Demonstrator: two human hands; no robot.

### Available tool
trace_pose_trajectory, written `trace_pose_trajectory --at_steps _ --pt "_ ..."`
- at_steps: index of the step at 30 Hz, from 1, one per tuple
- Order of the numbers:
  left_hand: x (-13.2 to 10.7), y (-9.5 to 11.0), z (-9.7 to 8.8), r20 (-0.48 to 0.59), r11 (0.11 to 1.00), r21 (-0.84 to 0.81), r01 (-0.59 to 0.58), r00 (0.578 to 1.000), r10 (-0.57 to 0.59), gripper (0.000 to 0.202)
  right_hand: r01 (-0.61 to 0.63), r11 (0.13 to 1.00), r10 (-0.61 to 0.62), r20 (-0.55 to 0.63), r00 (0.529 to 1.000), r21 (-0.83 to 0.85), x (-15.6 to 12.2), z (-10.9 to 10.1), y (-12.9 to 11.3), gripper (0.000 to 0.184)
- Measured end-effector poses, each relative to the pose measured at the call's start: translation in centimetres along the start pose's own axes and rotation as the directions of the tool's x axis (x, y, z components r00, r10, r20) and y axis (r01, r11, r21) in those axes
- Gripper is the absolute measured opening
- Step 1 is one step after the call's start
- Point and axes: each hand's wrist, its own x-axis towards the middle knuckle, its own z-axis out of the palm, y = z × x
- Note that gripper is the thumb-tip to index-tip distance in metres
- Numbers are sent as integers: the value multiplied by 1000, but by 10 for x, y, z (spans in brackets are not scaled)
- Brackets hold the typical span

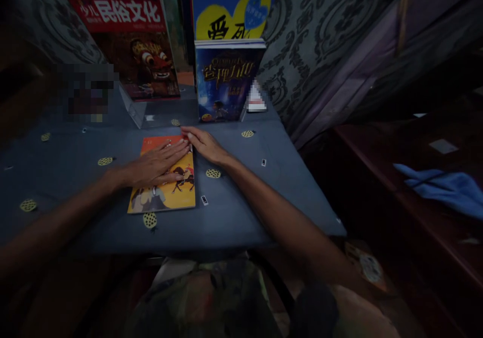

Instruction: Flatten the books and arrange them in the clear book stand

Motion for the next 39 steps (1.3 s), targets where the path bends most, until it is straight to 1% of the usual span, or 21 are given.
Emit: trace_pose_trajectory --at_steps 4,6,11,15,19,21,23,26,29,31,33,35,36,39 --pt "-6 18 4 -5 994 1 -108 994 108 81 22 993 -24 -13 1000 -116 -3 1 -3 44" --pt "-10 29 4 -8 987 -15 -161 987 161 79 27 986 -27 1 1000 -165 -5 1 -6 44" --pt "-24 57 5 5 959 -75 -272 962 273 71 27 979 -20 32 999 -204 -7 2 -12 44" --pt "-31 67 6 -14 951 -105 -292 956 292 67 27 974 -23 20 1000 -223 -9 4 -14 42" --pt "-31 66 2 13 953 -134 -272 961 276 71 20 971 -17 13 1000 -236 -10 5 -13 41" --pt "-28 60 0 36 962 -148 -232 970 239 71 25 970 -21 17 1000 -240 -10 5 -12 41" --pt "-24 46 -1 32 976 -144 -163 985 169 65 26 970 -21 22 1000 -241 -10 5 -11 41" --pt "-14 10 -2 -23 991 -134 -28 999 25 59 21 971 -16 23 1000 -238 -10 4 -9 42" --pt "-6 -31 -1 -63 985 -148 89 993 -100 59 24 967 -19 20 1000 -255 -11 6 -11 43" --pt "-2 -52 0 -81 975 -170 144 984 -159 58 28 947 -26 10 1000 -321 -12 9 -15 42" --pt "-1 -66 3 -106 964 -206 170 975 -195 58 54 904 -56 7 998 -424 -13 16 -24 38" --pt "-1 -73 6 -140 953 -253 168 968 -208 57 116 854 -107 48 993 -507 -14 26 -36 34" --pt "-1 -75 7 -158 948 -275 158 966 -207 56 160 835 -132 90 987 -526 -13 32 -42 34" --pt "-2 -78 11 -208 942 -315 119 959 -191 54 305 804 -181 278 943 -511 -11 54 -61 36"
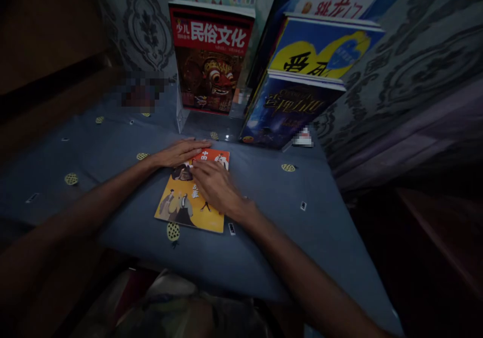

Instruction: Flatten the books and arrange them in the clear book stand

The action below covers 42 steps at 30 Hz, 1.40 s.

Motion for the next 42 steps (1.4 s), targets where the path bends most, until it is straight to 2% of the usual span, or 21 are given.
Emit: trace_pose_trajectory --at_steps 3,6,12,16,19,22,24,33,36,39,42 --pt "0 -3 0 -20 999 -33 -15 1000 14 53 98 995 -99 142 985 13 9 8 -23 39" --pt "0 -4 -1 -7 999 -43 -15 1000 15 51 145 988 -152 226 962 46 8 13 -42 43" --pt "1 -4 -1 17 999 -27 -33 999 33 52 245 961 -274 315 909 128 -19 7 -65 48" --pt "2 -3 0 18 1000 -4 -23 1000 23 53 248 963 -271 343 900 108 -33 -1 -69 56" --pt "2 -2 0 7 1000 9 -21 1000 21 53 217 975 -220 327 919 48 -42 -4 -67 52" --pt "2 -1 1 -7 1000 10 -28 1000 28 52 130 991 -121 261 958 -20 -53 -7 -58 45" --pt "2 -2 2 -19 1000 12 -25 999 25 51 97 995 -87 227 970 -34 -58 -9 -51 47" --pt "18 -11 -5 -105 993 117 -11 994 24 51 109 993 -98 205 974 -42 -48 -10 -30 49" --pt "19 -4 -6 -126 975 221 22 992 6 49 106 994 -104 191 976 -2 -47 -12 -28 48" --pt "17 6 -4 -164 934 350 72 986 -14 45 86 991 -103 166 981 106 -47 -17 -23 50" --pt "15 14 -1 -201 907 409 99 979 -16 43 10 975 -38 120 992 221 -42 -25 -13 48"
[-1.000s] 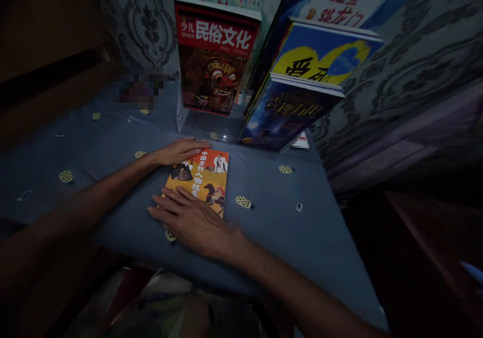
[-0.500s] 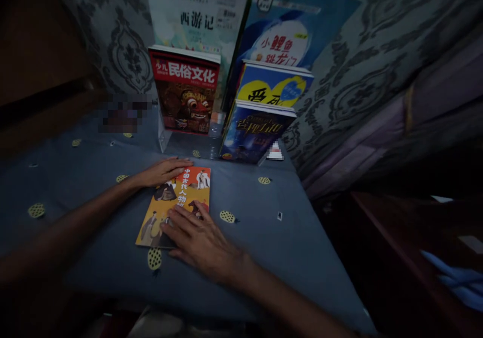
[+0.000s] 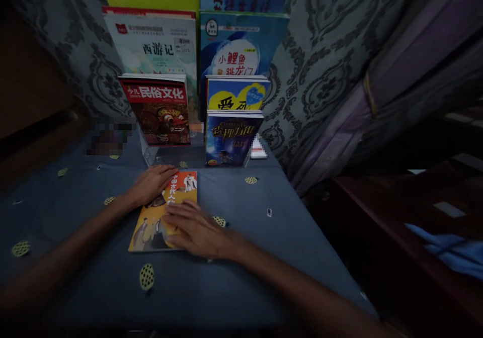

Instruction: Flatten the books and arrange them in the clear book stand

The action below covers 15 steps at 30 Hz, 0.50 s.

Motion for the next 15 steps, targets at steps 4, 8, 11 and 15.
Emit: trace_pose_trajectory --at_steps 4,8,11,15 --pt "0 4 0 -11 1000 -2 30 999 -30 43 -23 991 26 -16 1000 133 10 -17 16 48" --pt "1 0 2 -9 997 -72 15 1000 -16 42 -36 982 42 -28 999 183 21 -24 44 45" --pt "2 -4 4 -23 993 -119 -13 1000 10 42 -162 982 178 -180 967 100 29 -20 74 44" --pt "2 -7 4 -28 991 -118 -55 998 52 42 -230 971 239 -256 937 66 38 -14 102 44"
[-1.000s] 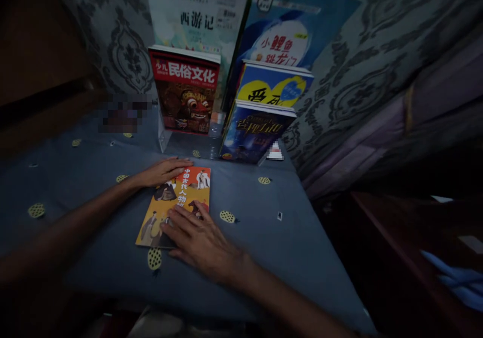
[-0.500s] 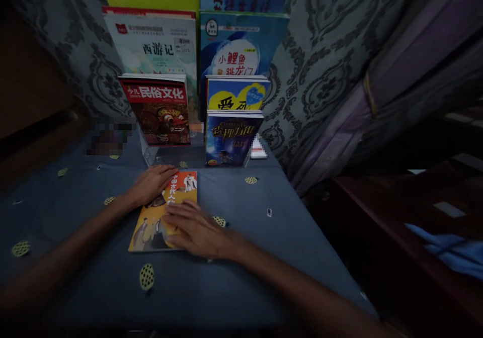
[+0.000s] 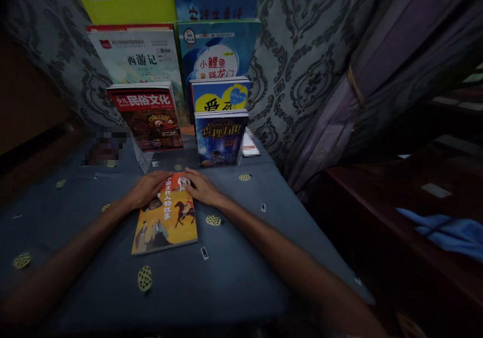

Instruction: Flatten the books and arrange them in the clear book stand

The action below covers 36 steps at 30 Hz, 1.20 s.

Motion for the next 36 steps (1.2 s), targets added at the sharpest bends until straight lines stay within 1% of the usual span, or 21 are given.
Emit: trace_pose_trajectory --at_steps 2,4,6,8,10,12,15,16,18,20,22,24,26,30,33,36 --pt "2 0 -3 15 999 22 -43 999 43 41 9 1000 -9 -46 999 -7 1 1 2 41" --pt "5 3 -7 36 993 80 -88 996 85 39 -23 1000 22 -115 993 -6 -2 0 -2 34" --pt "9 8 -13 64 977 180 -115 992 105 36 -99 994 105 -172 979 44 -10 -3 -6 28" --pt "11 18 -19 94 949 293 -118 991 94 34 -171 979 192 -207 959 113 -19 -5 -11 28" --pt "12 32 -25 111 925 371 -78 993 40 33 -207 966 239 -232 943 152 -29 -7 -15 28" --pt "9 51 -28 105 918 396 11 993 -57 33 -216 962 253 -252 934 165 -36 -7 -18 28" --pt "0 83 -31 103 923 343 175 970 -222 34 -214 958 260 -258 930 193 -40 -8 -20 28" --pt "-4 94 -31 120 927 316 200 961 -248 38 -211 956 261 -260 930 205 -40 -8 -20 28" --pt "-12 113 -29 168 937 288 199 953 -254 51 -203 953 261 -269 927 226 -39 -9 -20 28" --pt "-18 128 -26 201 932 310 187 945 -257 64 -198 950 263 -275 925 240 -38 -10 -20 27" --pt "-21 138 -24 208 914 354 198 936 -283 67 -200 948 266 -270 925 248 -38 -12 -20 27" --pt "-22 145 -22 202 896 387 219 928 -314 60 -203 947 267 -257 929 250 -39 -13 -21 27" --pt "-21 151 -23 195 886 408 219 927 -319 52 -207 948 267 -248 931 242 -40 -15 -22 26" --pt "-16 159 -29 214 878 442 184 929 -302 42 -223 953 272 -246 930 207 -41 -16 -24 26" --pt "-14 162 -34 248 872 453 185 913 -323 36 -224 955 270 -263 926 192 -42 -17 -24 26" --pt "-13 162 -39 258 874 449 186 909 -326 35 -222 952 276 -280 919 210 -42 -18 -24 27"
